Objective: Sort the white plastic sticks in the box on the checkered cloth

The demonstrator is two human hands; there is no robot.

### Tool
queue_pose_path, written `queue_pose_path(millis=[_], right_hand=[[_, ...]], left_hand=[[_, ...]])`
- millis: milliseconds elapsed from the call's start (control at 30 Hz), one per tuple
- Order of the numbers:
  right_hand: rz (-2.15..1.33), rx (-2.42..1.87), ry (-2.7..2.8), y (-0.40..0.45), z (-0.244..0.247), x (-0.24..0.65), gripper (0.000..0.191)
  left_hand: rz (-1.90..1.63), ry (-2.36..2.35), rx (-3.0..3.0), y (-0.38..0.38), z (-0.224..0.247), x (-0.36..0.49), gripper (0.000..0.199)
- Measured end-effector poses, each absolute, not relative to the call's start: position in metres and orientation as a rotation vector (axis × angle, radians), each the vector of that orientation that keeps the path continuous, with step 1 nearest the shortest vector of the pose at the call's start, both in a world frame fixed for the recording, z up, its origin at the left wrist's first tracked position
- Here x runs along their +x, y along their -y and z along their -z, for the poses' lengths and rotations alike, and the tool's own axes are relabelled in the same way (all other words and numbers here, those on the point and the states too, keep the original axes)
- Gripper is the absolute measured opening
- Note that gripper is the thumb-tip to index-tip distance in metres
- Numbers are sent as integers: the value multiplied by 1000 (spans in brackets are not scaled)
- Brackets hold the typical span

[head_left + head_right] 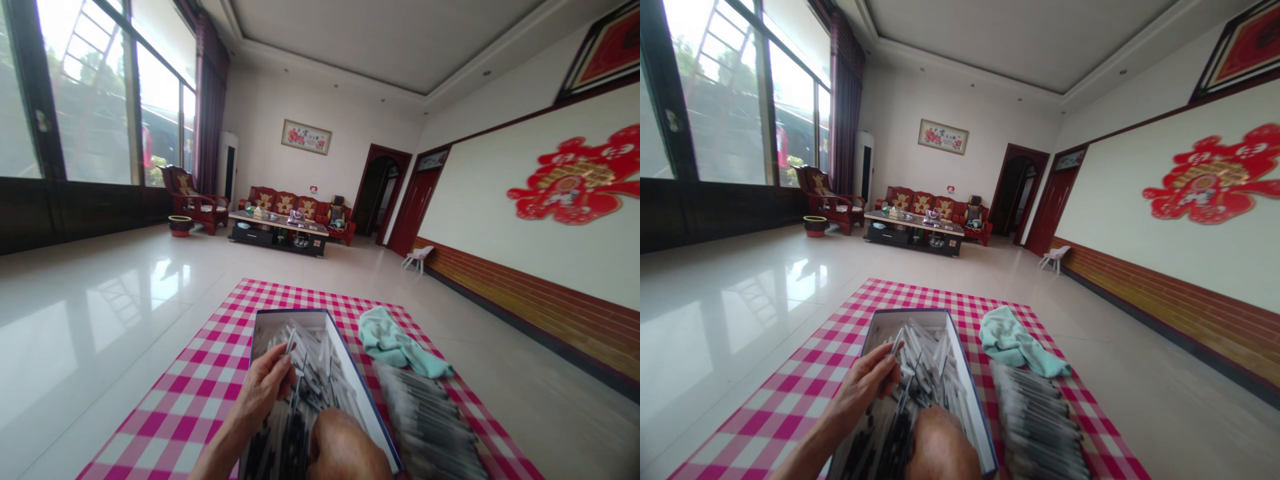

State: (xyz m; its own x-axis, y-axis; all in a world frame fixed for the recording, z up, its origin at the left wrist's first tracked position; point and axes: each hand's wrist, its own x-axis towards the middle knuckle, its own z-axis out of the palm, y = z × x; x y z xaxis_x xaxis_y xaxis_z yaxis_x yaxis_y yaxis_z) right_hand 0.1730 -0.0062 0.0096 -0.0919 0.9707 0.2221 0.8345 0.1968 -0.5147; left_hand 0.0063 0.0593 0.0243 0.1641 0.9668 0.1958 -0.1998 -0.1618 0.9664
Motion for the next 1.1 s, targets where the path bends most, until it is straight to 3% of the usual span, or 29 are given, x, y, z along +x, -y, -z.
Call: queue_pose_path(millis=[133,367,533,733,1100], right_hand=[[-756,-1480,2131,-15,-34,180,12],[-1128,-1178,1611,-33,-60,198,14],[-1119,-1073,1490,-34,-59,202,26],[-1034,-1077,1565,-40,-52,202,20],[-1214,-1021,1395,-40,-50,194,19]], left_hand=[[-1252,-846,1328,-59,-22,7,42],[-1058,-820,1679,-55,-22,9,38],[-1044,-774,1781,-53,-22,9,35],[-1033,-775,1806,-55,-21,9,36],[-1034,-766,1843,-57,-22,8,37]])
